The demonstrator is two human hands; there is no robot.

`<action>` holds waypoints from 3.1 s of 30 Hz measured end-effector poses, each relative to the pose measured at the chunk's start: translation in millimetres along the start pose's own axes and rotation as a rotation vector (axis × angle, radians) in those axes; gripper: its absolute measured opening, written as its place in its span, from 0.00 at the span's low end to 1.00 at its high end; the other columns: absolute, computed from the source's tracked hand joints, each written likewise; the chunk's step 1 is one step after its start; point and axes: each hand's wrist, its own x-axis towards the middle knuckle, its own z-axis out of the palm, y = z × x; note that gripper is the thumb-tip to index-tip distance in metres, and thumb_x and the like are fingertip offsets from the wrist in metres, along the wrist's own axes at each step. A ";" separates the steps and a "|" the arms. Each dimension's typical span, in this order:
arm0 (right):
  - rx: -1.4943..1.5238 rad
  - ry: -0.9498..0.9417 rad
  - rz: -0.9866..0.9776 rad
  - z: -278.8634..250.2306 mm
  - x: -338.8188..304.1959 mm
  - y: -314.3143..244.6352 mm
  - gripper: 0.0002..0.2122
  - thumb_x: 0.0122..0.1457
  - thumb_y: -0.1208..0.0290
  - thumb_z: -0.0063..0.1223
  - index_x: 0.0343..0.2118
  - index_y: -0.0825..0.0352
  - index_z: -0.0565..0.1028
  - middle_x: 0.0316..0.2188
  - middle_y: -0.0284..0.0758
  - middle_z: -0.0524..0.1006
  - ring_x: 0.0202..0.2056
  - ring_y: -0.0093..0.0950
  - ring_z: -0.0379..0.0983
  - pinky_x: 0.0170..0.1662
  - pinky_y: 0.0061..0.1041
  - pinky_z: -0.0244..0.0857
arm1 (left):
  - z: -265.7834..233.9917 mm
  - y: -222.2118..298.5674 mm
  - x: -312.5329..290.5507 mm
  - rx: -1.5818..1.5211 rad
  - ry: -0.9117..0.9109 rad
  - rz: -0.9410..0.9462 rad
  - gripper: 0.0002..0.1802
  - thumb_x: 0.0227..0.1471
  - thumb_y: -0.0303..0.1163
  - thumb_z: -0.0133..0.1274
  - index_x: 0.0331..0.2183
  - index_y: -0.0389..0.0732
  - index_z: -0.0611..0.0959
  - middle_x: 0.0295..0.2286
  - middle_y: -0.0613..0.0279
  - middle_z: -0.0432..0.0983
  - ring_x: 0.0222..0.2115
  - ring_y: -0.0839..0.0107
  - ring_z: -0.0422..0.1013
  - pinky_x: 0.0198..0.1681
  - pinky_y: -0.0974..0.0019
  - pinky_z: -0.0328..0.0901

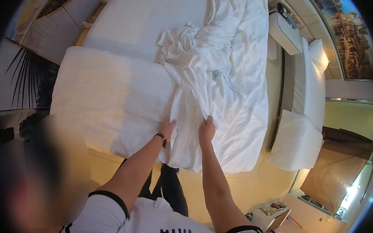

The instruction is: The person spreads a white duvet over a bed, repeatedly lifting and smoothing the fabric to cover the mattress. They adjust the duvet at the corners and along the sides, ensuring it lies flat. The person works around the bed, handling the duvet with both hands.

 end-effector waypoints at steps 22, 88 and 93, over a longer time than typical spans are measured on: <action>0.117 -0.336 -0.325 16.6 -95.6 -119.5 0.09 0.49 0.74 0.43 0.31 0.69 0.74 0.25 0.44 0.75 0.28 0.36 0.72 0.33 0.31 0.65 | -85.3 69.0 -74.3 0.734 0.050 0.674 0.16 0.48 0.33 0.46 0.37 0.33 0.69 0.31 0.42 0.71 0.30 0.48 0.68 0.32 0.57 0.62; 0.700 -0.602 0.052 -17.3 -57.5 -163.0 0.17 0.46 0.80 0.40 0.43 0.75 0.65 0.34 0.41 0.72 0.33 0.31 0.70 0.38 0.26 0.64 | -86.2 134.6 -189.3 1.045 -0.661 0.482 0.07 0.44 0.33 0.52 0.23 0.39 0.77 0.22 0.62 0.70 0.28 0.70 0.66 0.31 0.67 0.62; 1.204 -0.670 0.335 -39.0 -87.7 -180.4 0.19 0.46 0.84 0.31 0.43 0.72 0.67 0.36 0.39 0.73 0.35 0.30 0.71 0.40 0.27 0.66 | -121.4 119.7 -58.1 0.135 -0.098 0.042 0.19 0.52 0.48 0.42 0.35 0.41 0.72 0.29 0.62 0.69 0.30 0.68 0.66 0.36 0.64 0.63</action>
